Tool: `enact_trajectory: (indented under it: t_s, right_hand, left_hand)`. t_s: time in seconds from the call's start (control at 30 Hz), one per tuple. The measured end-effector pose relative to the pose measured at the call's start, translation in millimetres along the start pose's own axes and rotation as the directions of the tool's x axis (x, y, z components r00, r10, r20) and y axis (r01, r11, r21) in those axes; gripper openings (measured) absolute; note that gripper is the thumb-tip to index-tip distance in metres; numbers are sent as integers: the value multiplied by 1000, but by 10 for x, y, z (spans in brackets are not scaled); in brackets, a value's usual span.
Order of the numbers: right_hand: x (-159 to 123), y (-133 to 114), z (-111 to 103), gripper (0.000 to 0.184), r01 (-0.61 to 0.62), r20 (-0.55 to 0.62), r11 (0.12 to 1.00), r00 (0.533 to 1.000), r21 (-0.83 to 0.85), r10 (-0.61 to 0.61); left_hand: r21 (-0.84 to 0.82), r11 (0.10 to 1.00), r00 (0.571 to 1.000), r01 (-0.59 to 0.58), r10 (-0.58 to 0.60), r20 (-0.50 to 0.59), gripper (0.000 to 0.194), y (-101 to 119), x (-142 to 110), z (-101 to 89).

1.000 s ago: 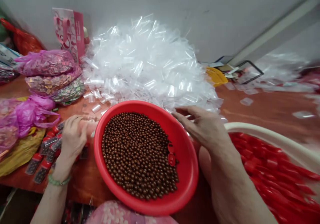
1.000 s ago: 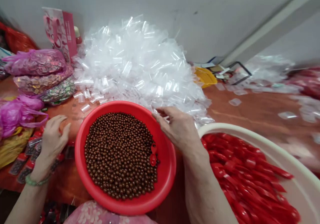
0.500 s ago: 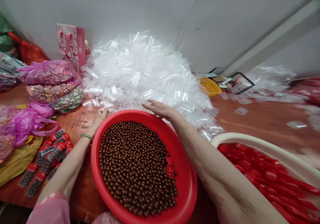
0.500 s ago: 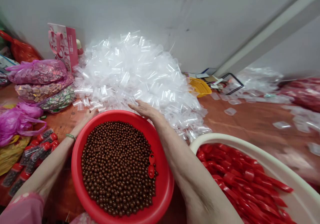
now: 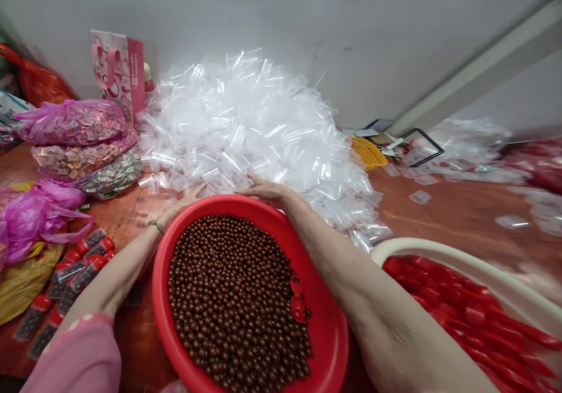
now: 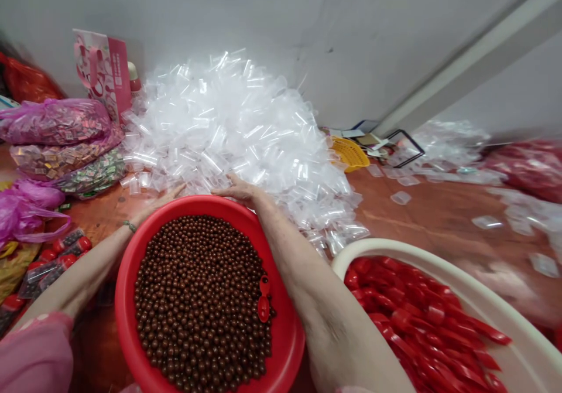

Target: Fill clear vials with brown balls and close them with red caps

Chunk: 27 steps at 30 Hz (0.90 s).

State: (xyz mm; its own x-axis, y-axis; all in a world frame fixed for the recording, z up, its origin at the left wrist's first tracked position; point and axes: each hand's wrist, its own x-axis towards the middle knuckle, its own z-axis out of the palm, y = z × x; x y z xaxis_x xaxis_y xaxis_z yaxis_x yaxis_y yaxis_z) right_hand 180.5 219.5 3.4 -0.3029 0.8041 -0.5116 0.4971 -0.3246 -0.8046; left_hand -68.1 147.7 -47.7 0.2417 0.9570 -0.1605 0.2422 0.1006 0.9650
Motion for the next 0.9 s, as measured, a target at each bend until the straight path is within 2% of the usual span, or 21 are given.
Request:
enact_trajectory:
  t_s: [0.13, 0.3, 0.47, 0.6, 0.67, 0.77, 0.83, 0.9]
  right_hand:
    - [-2, -70, 71, 116, 22, -33, 996, 999, 85, -19]
    - [-61, -114, 101, 104, 64, -33, 976, 998, 208, -59]
    - [-127, -172, 78, 86, 175, -77, 942, 984, 286, -160]
    - [-238, -353, 38, 78, 277, -135, 903, 960, 329, -246]
    - [-317, -469, 10, 73, 340, -166, 871, 940, 354, -299]
    - [-467, -554, -33, 76, 521, -254, 801, 851, 294, -460]
    - [-614, -497, -32, 86, 567, -243, 778, 822, 269, -515]
    - [-803, -349, 14, 90, 576, -251, 769, 816, 277, -521]
  left_hand:
    - [-182, 982, 998, 54, -46, 51, 36, 171, 276, 137]
    - [-350, 936, 995, 36, -3, 95, 70, 329, 364, 178]
    - [-400, 914, 989, 58, 2, 146, 92, 535, 439, 70]
    - [-371, 929, 988, -6, 63, 142, 94, 854, 486, 10]
    - [-362, 929, 982, -70, 127, 136, 90, 1035, 467, 15]
    - [-299, 927, 955, -225, 271, 123, 75, 1258, 342, 73]
    - [-250, 934, 938, -256, 303, 170, 78, 1329, 188, 153]
    - [-212, 940, 927, -268, 312, 209, 84, 1312, 1, 264]
